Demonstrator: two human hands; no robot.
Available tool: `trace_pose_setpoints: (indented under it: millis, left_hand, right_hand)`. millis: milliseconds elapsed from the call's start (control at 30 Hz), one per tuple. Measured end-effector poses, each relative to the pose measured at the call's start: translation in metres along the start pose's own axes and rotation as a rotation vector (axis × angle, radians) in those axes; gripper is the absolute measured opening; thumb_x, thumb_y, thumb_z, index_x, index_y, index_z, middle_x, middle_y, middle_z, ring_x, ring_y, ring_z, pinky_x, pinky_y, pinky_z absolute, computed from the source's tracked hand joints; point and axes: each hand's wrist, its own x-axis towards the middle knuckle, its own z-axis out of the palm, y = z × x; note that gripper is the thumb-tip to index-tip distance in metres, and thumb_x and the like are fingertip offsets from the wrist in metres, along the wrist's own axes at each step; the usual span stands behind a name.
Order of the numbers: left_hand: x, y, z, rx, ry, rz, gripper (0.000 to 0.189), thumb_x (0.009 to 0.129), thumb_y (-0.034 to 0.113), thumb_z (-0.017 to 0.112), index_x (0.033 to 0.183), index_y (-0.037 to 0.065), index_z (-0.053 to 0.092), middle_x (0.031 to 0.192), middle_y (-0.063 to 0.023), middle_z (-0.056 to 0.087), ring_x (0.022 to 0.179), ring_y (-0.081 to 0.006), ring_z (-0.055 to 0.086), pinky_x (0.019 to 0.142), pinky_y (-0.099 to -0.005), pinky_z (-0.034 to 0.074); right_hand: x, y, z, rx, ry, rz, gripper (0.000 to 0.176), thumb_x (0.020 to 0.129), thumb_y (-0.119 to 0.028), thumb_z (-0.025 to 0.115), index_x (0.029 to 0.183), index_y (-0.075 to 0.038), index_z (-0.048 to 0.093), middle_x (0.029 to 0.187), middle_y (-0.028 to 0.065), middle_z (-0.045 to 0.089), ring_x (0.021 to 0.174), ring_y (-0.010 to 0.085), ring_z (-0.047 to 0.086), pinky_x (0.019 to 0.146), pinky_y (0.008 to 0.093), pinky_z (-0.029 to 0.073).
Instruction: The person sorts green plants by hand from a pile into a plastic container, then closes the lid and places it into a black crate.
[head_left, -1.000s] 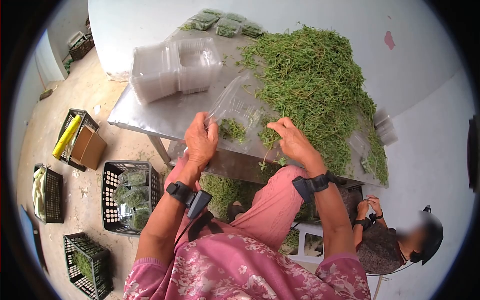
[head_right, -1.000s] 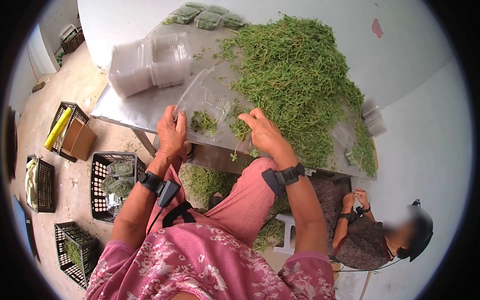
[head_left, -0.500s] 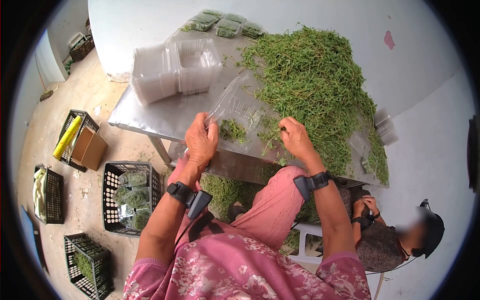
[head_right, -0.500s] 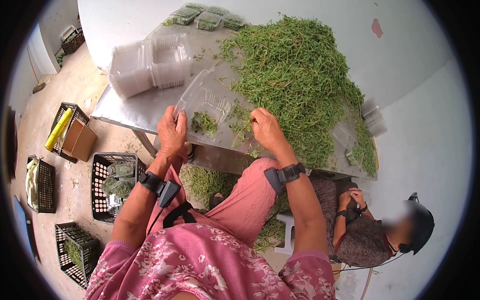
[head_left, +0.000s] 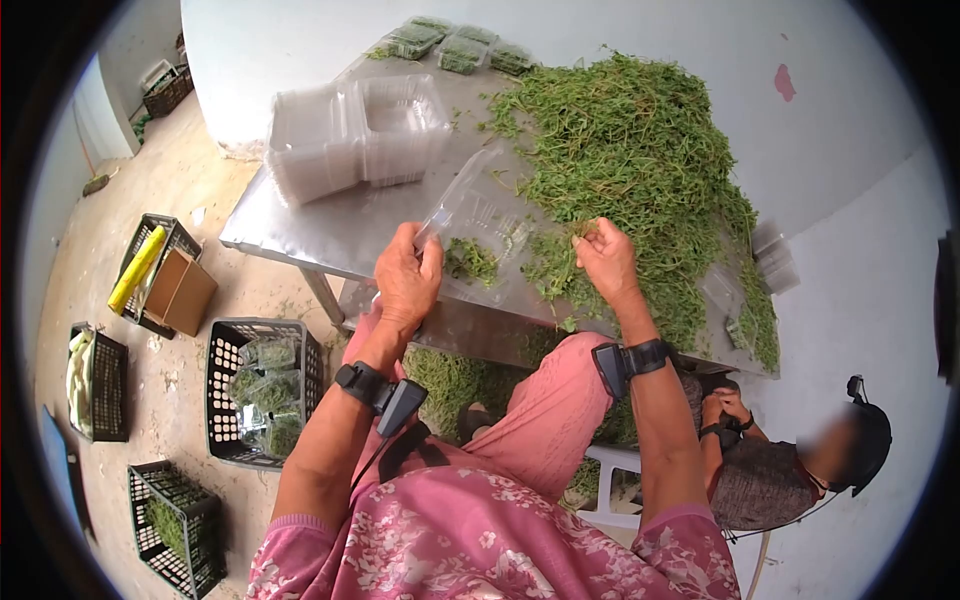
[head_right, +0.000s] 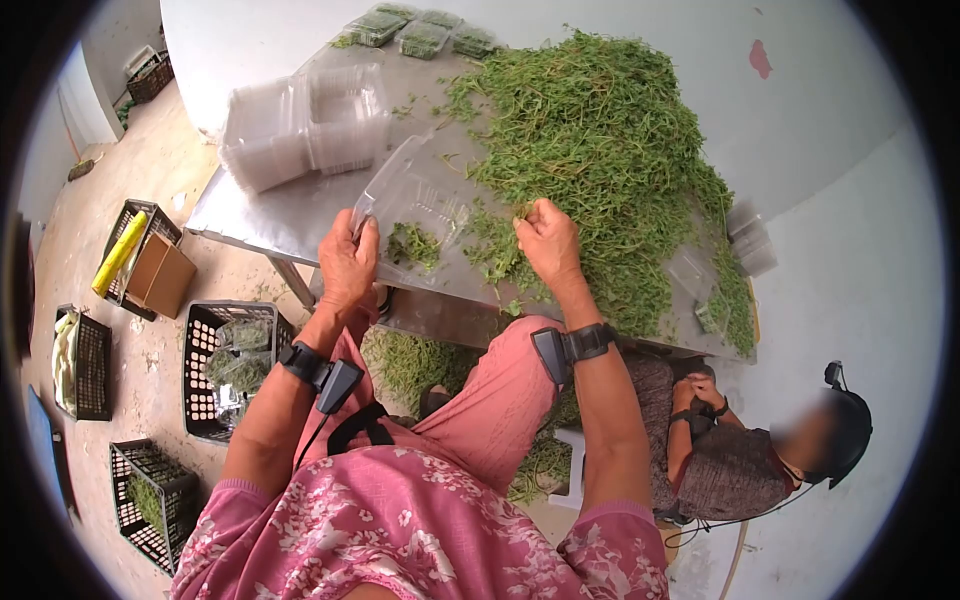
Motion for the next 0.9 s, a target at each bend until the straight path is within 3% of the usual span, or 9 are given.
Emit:
trace_pose_setpoints:
  millis: [267, 467, 667, 900]
  left_hand:
    - [0.0, 0.002, -0.003, -0.05, -0.035, -0.03, 0.02, 0.089, 0.023, 0.06, 0.095, 0.004, 0.061, 0.073, -0.0167, 0.064, 0.069, -0.0342, 0.064, 0.065, -0.0412, 0.05]
    - [0.0, -0.001, -0.001, -0.028, -0.057, -0.025, 0.02, 0.089, 0.022, 0.06, 0.097, 0.004, 0.061, 0.077, -0.0177, 0.064, 0.071, -0.0341, 0.064, 0.066, -0.0411, 0.05]
    - [0.001, 0.003, 0.0, 0.026, -0.054, -0.051, 0.021, 0.087, 0.023, 0.059, 0.098, 0.004, 0.061, 0.081, -0.0183, 0.065, 0.074, -0.0364, 0.064, 0.068, -0.0433, 0.049]
    - [0.002, 0.002, 0.003, 0.076, -0.056, -0.068, 0.023, 0.087, 0.024, 0.057, 0.098, 0.005, 0.061, 0.081, -0.0187, 0.066, 0.076, -0.0384, 0.065, 0.07, -0.0452, 0.049]
  right_hand:
    - [0.009, -0.011, 0.015, 0.142, -0.012, 0.05, 0.013, 0.088, -0.001, 0.064, 0.087, 0.001, 0.05, 0.079, 0.0028, 0.061, 0.059, 0.0079, 0.056, 0.055, 0.0231, 0.047]
    - [0.012, 0.001, 0.025, 0.148, -0.017, 0.088, 0.013, 0.09, -0.006, 0.064, 0.088, -0.004, 0.051, 0.071, -0.0005, 0.057, 0.058, 0.0074, 0.054, 0.052, 0.022, 0.043]
    - [0.007, 0.013, 0.033, 0.18, -0.003, 0.199, 0.017, 0.089, -0.001, 0.064, 0.083, -0.002, 0.048, 0.07, 0.0015, 0.057, 0.056, 0.0082, 0.054, 0.052, 0.0243, 0.045]
    - [0.002, 0.024, 0.038, 0.232, -0.019, 0.12, 0.013, 0.089, -0.001, 0.063, 0.085, -0.001, 0.051, 0.073, 0.0019, 0.058, 0.058, 0.0082, 0.055, 0.053, 0.0235, 0.045]
